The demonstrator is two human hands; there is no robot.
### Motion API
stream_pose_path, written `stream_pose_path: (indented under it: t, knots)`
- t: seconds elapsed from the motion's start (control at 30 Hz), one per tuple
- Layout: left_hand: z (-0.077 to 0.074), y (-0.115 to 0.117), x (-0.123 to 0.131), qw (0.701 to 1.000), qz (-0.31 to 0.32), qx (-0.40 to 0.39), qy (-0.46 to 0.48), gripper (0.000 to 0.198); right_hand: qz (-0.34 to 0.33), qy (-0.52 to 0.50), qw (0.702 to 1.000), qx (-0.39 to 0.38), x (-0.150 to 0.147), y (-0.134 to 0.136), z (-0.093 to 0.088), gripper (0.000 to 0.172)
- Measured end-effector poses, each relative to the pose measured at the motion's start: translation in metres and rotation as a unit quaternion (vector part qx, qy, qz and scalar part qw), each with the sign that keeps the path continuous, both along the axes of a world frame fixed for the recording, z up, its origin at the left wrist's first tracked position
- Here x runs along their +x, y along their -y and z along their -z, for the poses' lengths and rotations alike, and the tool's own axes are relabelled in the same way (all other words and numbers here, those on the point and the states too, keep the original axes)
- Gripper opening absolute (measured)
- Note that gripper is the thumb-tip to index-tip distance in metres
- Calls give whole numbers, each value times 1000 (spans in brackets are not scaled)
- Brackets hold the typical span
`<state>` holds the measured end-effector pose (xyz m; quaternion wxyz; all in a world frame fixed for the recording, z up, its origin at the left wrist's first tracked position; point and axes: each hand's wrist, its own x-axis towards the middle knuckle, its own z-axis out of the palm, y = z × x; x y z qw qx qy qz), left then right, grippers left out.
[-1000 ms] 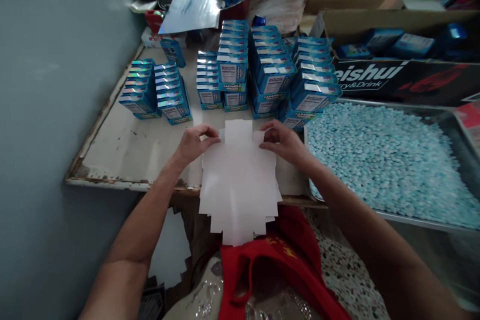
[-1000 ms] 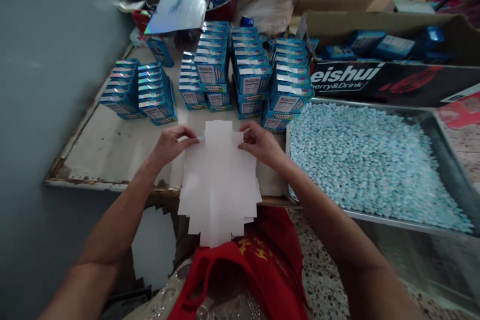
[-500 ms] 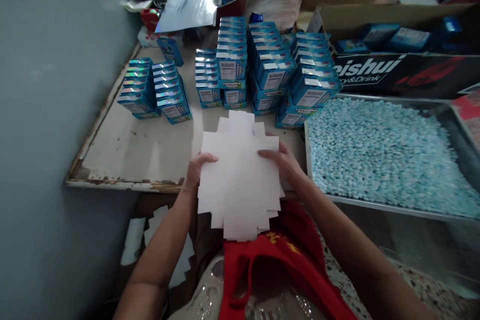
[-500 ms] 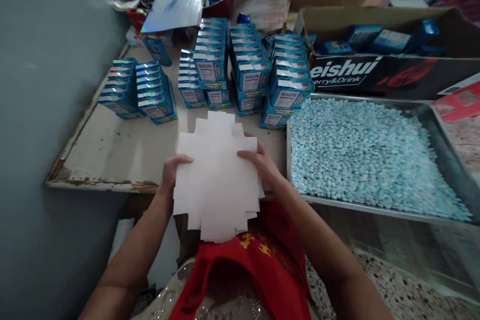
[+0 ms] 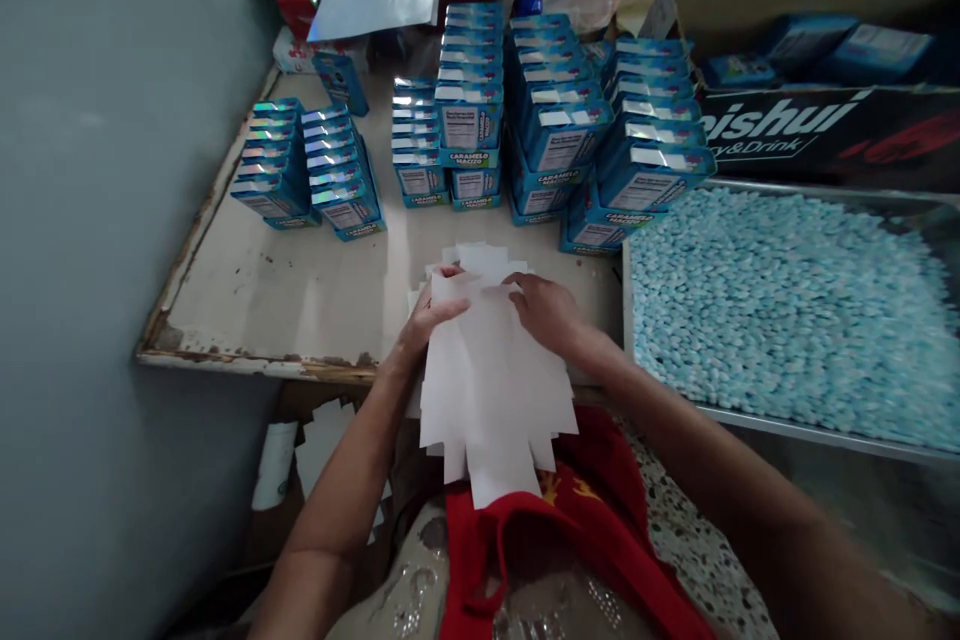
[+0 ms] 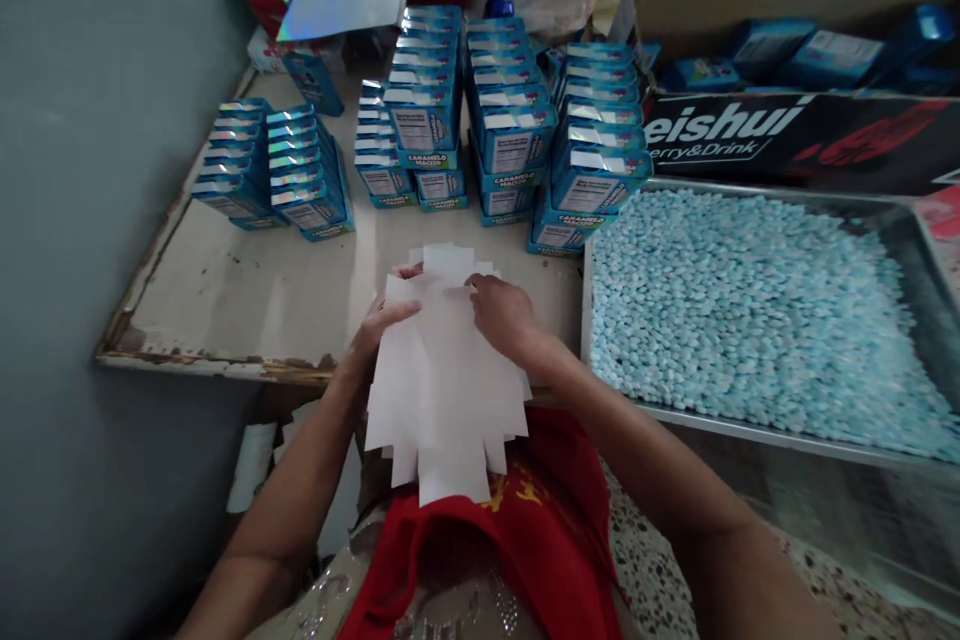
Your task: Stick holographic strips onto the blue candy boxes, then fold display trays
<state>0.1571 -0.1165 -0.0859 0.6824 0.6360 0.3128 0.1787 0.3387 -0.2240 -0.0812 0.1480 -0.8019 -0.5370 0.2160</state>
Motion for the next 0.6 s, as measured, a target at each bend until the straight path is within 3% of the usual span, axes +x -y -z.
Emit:
stream_pose_path:
  t: [0.1, 0.17, 0.27, 0.37, 0.5, 0.6]
  knots:
    - [3, -5, 13, 995, -15, 100, -25, 92, 9, -18, 999, 40, -4, 2, 8, 33]
    - [4, -3, 21, 992, -37, 120, -23, 99, 45, -35, 997, 49, -6, 2, 8, 32]
    - [3, 7, 28, 990, -75, 121, -10, 71, 120, -60, 989, 70, -12, 6, 6, 40]
    - [0, 15, 28, 984, -103, 145, 1, 36, 122, -61, 988, 67, -18, 15, 0, 45]
    - [-3, 11, 28, 982, -149, 109, -47, 38, 50, -40, 996, 66, -13, 18, -11, 35]
    - [-4, 4, 31, 984, -150, 51, -85, 37, 18, -94, 992, 84, -1, 14, -19, 23]
